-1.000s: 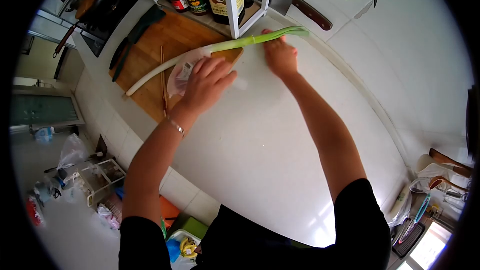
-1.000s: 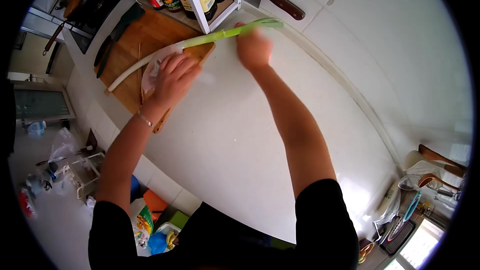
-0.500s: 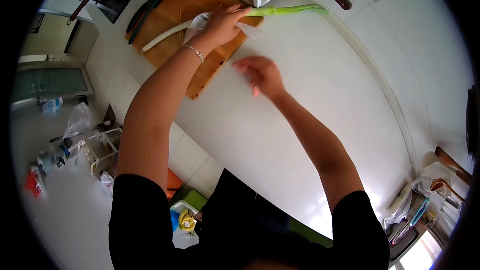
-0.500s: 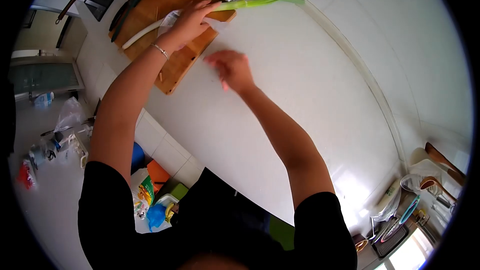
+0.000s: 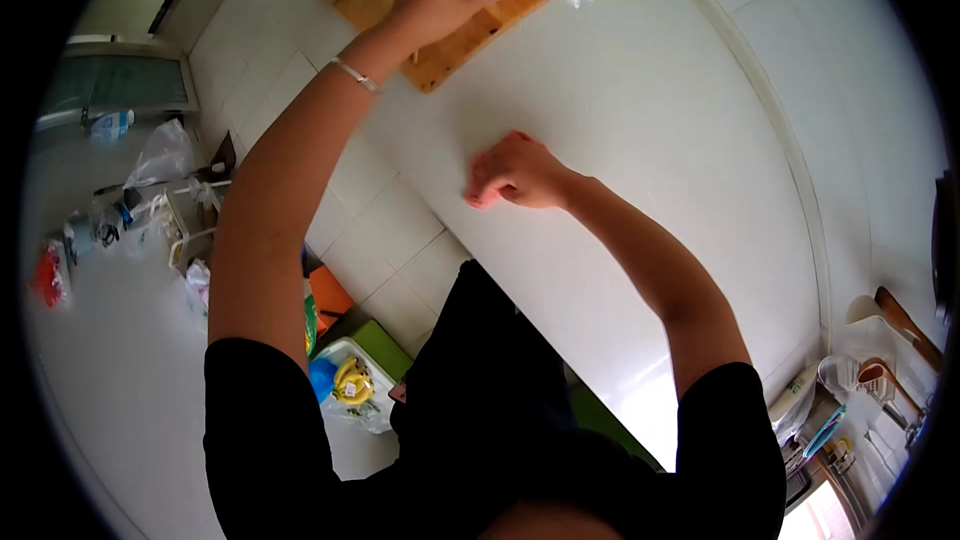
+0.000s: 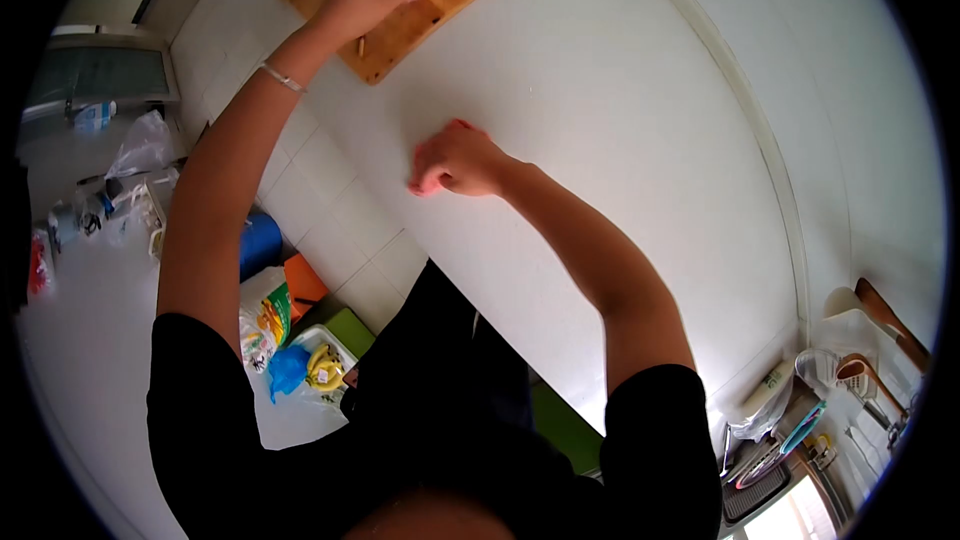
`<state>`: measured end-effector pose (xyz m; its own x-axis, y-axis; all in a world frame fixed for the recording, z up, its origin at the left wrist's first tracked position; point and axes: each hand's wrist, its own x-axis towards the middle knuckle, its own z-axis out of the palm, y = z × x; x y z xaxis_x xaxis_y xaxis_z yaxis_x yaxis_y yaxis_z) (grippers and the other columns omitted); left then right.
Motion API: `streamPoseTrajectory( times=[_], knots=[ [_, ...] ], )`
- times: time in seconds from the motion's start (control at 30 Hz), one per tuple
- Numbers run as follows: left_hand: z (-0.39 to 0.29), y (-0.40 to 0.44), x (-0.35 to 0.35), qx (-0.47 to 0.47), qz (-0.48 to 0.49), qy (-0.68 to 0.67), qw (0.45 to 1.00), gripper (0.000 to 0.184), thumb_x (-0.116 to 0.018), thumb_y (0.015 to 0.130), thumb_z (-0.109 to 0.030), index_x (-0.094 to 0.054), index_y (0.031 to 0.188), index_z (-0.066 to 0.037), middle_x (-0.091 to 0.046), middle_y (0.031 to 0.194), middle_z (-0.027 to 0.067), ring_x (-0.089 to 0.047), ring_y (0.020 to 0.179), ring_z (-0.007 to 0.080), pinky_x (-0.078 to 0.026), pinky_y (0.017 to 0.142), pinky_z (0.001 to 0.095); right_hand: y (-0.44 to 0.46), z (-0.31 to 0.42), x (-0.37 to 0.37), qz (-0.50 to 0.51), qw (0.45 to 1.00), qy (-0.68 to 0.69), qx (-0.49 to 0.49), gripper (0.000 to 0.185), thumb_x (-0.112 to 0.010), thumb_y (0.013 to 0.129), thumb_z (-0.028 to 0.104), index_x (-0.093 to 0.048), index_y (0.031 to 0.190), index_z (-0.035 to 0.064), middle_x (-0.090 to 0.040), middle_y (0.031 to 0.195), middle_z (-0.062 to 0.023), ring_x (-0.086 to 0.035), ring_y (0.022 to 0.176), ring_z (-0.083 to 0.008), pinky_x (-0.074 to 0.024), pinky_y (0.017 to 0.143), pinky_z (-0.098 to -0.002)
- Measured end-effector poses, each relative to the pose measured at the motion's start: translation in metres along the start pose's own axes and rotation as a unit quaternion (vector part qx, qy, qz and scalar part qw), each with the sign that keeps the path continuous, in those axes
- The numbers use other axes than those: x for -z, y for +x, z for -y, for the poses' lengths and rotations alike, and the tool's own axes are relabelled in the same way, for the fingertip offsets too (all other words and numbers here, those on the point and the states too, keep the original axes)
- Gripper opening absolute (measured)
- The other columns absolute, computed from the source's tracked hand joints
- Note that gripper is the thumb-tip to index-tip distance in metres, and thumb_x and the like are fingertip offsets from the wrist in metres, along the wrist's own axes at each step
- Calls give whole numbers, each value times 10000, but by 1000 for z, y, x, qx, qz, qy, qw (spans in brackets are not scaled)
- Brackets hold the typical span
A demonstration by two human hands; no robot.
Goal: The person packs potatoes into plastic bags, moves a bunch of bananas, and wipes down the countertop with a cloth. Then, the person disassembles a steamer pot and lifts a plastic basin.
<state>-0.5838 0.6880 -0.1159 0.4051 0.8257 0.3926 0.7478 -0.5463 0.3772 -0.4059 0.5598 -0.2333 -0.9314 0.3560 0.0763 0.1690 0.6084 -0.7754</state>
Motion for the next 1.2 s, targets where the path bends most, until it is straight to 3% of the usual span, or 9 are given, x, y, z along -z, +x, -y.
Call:
streamPoseTrajectory(
  times=[0.3,0.37,0.43,0.5,0.63,0.7,0.9,0.97,1.2],
  knots=[
    [-23,-197,23,120,10,-51,991,667,-594,790,-67,-290,1383,-53,-464,1275,218,-431,1193,347,-336,1007,402,-287,101,-48,19,996,8,-89,227,-575,589,-98,-577,564,127,-617,747,30,-583,831,-138,-419,774,-316],
    [-41,-227,20,123,38,-44,991,657,-587,792,-69,-299,1382,-66,-446,1291,215,-409,1209,352,-307,1025,428,-329,121,-34,85,907,191,-364,207,-502,614,-139,-561,572,55,-632,786,-40,-598,737,-151,-471,642,-318],
    [-57,-242,18,138,77,20,987,626,-588,788,-83,-338,1362,-70,-443,1294,198,-384,1224,358,-279,1041,445,-336,145,-10,-156,777,289,-537,195,-418,655,-155,-551,643,-13,-634,833,-122,-595,637,-165,-455,456,-281],
    [-71,-240,17,127,105,22,986,579,-593,785,-102,-392,1327,-68,-465,1266,176,-364,1230,376,-270,1045,450,-307,162,-12,-428,730,289,-448,144,-375,757,-73,-515,752,-41,-590,807,-98,-540,475,-139,-382,360,-231],
    [-71,-220,-3,93,138,20,986,522,-599,770,-102,-469,1275,-105,-424,1295,154,-313,1257,386,-255,1041,467,-237,114,-60,-240,931,206,-183,301,-416,883,138,-487,1159,40,-474,1234,-102,-394,1126,-180,-351,868,-301],
    [-77,-197,-9,79,179,30,980,542,-603,767,-118,-455,1288,-106,-396,1318,154,-291,1269,388,-245,1046,468,-194,76,-72,-22,982,-184,18,346,-455,920,200,-513,1255,132,-455,1345,-36,-358,1293,-189,-290,1046,-320],
    [-56,-133,-62,15,290,59,955,787,-687,726,-236,-281,1391,-128,-254,1398,243,-230,1294,435,-226,1054,503,-42,-54,91,-164,939,-150,-261,446,-613,711,127,-547,1152,148,-511,1241,22,-452,1139,-186,-383,931,-366],
    [-59,-117,-74,6,367,125,922,930,-745,667,-352,-233,1408,-122,-163,1404,329,-175,1294,503,-206,1047,549,-32,-158,125,-310,852,-382,-179,510,-601,702,125,-513,1204,149,-488,1273,19,-442,1156,-202,-380,940,-372],
    [-71,-96,-88,-61,410,164,895,1115,-804,566,-460,-188,1410,-73,-165,1342,420,-183,1268,550,-245,1035,548,-219,-194,161,-436,699,-426,-373,554,-646,647,119,-538,1189,151,-501,1265,-12,-423,1207,-211,-322,1025,-317]
  ],
)
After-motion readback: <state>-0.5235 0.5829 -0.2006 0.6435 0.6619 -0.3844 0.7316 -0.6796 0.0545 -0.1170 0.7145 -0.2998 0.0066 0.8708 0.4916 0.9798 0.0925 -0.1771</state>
